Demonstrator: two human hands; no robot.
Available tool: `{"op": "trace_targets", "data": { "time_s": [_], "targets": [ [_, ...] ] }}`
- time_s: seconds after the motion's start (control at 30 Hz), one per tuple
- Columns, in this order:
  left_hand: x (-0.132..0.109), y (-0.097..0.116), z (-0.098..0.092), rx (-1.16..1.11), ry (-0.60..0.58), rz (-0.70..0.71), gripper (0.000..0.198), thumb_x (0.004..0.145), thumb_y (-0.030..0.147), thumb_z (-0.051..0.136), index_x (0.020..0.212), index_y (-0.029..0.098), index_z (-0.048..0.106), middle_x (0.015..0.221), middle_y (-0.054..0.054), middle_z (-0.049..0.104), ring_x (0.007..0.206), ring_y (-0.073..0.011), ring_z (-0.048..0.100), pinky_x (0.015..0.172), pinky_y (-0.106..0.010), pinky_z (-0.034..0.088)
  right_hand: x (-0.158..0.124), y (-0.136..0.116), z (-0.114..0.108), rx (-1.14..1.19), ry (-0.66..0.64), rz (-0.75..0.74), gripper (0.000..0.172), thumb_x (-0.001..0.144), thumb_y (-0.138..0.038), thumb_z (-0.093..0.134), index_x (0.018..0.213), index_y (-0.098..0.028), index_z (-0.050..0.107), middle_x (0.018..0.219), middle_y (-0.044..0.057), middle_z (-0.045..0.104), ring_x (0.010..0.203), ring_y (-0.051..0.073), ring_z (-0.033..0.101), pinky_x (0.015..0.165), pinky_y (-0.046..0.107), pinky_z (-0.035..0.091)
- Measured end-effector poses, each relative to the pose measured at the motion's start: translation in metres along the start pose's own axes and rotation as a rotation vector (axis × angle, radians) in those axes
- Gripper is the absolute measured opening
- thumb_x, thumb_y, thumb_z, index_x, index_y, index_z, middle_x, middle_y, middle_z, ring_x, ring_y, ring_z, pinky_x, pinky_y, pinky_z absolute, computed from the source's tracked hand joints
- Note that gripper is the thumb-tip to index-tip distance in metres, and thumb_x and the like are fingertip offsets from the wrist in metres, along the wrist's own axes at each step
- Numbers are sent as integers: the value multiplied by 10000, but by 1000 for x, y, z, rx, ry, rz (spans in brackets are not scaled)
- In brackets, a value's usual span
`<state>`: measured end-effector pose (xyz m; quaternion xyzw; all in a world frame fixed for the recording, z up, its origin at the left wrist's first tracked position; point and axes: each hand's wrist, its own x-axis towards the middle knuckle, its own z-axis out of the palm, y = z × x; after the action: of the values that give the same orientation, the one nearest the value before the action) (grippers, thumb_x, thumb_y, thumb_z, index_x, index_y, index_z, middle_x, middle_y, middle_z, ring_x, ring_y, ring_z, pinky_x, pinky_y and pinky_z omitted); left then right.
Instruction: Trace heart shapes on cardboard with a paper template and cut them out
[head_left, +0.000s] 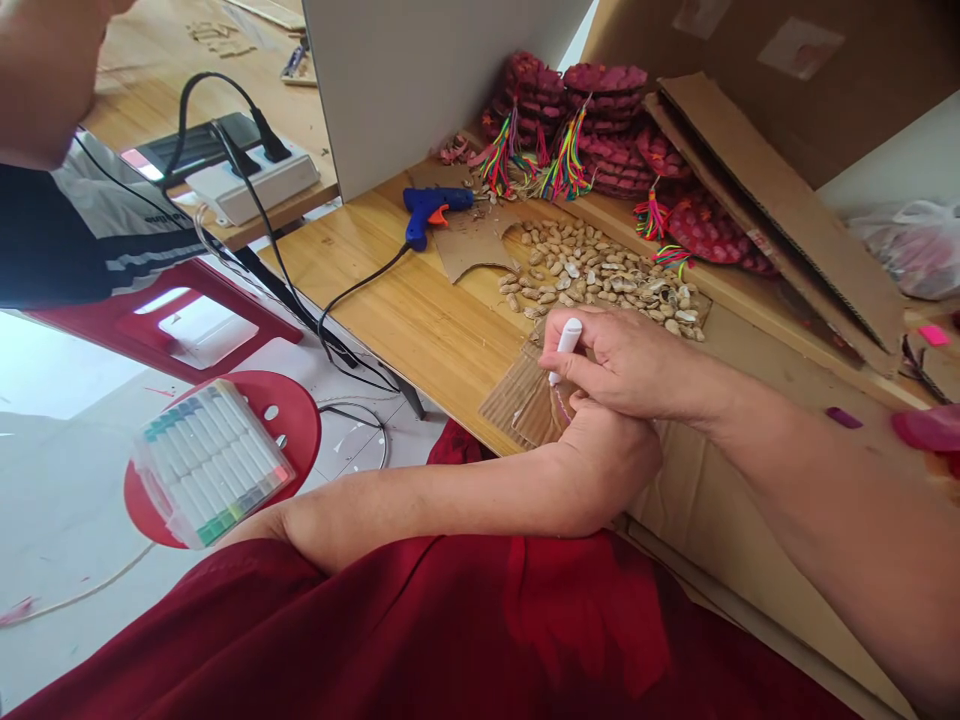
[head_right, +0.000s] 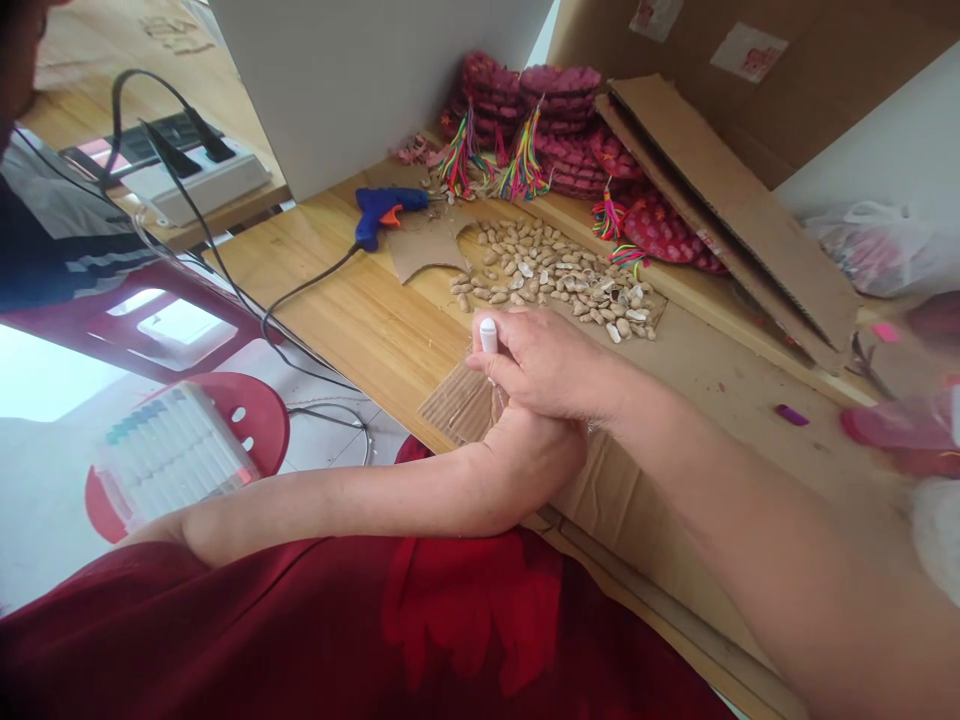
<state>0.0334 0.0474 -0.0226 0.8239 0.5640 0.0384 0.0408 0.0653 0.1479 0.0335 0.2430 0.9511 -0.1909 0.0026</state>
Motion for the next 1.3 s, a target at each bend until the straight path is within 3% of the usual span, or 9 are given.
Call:
{"op": "trace_targets", "data": {
  "time_s": [0.1, 0.23, 0.33, 0.57, 0.67, 0.8, 0.9, 1.1, 1.3],
  "targets": [
    [0, 0, 1, 64, 42, 55, 463, 909, 39, 526, 1281, 173, 768, 1355, -181, 715, 1203, -410, 671, 910, -569, 601, 3, 0, 1, -17, 24, -10, 172, 931, -351, 559, 817, -222, 564, 827, 44, 675, 785, 204, 572, 751, 326, 360],
    [3, 4, 8, 106, 118, -6, 494, 940, 47, 500, 1337, 214, 745, 1487, -106, 644, 1305, -402, 618, 996, -556, 592, -1, -8, -5, 71, -143, -14, 183, 940, -328, 553, 792, -221, 564, 824, 38, 689, 769, 188, 590, 724, 310, 361],
    [2, 4, 7, 120, 116, -11, 499, 947, 31, 482, 1338, 195, 745, 1464, -113, 660, 1295, -389, 627, 1003, -533, 593, -1, -11, -9, 81, -211, 12, 185, 942, -332, 561, 794, -221, 574, 812, 33, 692, 752, 184, 588, 705, 306, 353],
    [-3, -6, -10, 166, 5, 111, 455, 943, 22, 479, 1318, 79, 729, 1267, -251, 734, 1088, -353, 733, 833, -474, 632, 9, 3, 0, -6, 10, 97, 146, 935, -344, 573, 849, -226, 577, 808, 24, 666, 741, 189, 569, 714, 311, 347],
    [-3, -8, -14, 195, -16, 110, 465, 938, 0, 453, 1296, 76, 739, 1228, -245, 748, 1079, -343, 745, 815, -445, 635, 12, 7, 3, -33, 100, 137, 131, 916, -332, 594, 840, -228, 566, 770, 21, 648, 722, 192, 557, 708, 315, 342],
    [-5, -7, -16, 190, 1, 76, 487, 921, -37, 436, 1310, 41, 720, 1145, -242, 763, 974, -306, 760, 663, -336, 603, 12, 8, -2, 19, 172, 149, 162, 920, -354, 586, 818, -229, 578, 726, 11, 641, 695, 183, 548, 682, 314, 347],
    [-6, -6, -15, 202, 22, 53, 488, 928, -33, 427, 1332, 13, 697, 1138, -256, 760, 956, -305, 760, 644, -327, 589, 10, 7, -6, 43, 167, 164, 184, 910, -363, 595, 786, -228, 576, 694, 4, 631, 669, 175, 533, 661, 311, 344],
    [-4, -5, -10, 157, 20, 88, 412, 949, 52, 514, 1278, 114, 754, 1206, -226, 757, 1023, -343, 739, 796, -455, 613, 8, -1, -5, 75, -79, 97, 204, 937, -381, 572, 803, -227, 593, 772, 24, 684, 710, 181, 569, 670, 309, 350],
    [-3, -7, -15, 166, -27, 82, 469, 940, -16, 435, 1278, 78, 746, 1196, -233, 754, 1057, -335, 747, 762, -409, 634, 19, 6, 3, -113, 75, 95, 145, 928, -324, 586, 825, -226, 558, 753, 24, 634, 721, 193, 545, 689, 318, 335]
  ]
}}
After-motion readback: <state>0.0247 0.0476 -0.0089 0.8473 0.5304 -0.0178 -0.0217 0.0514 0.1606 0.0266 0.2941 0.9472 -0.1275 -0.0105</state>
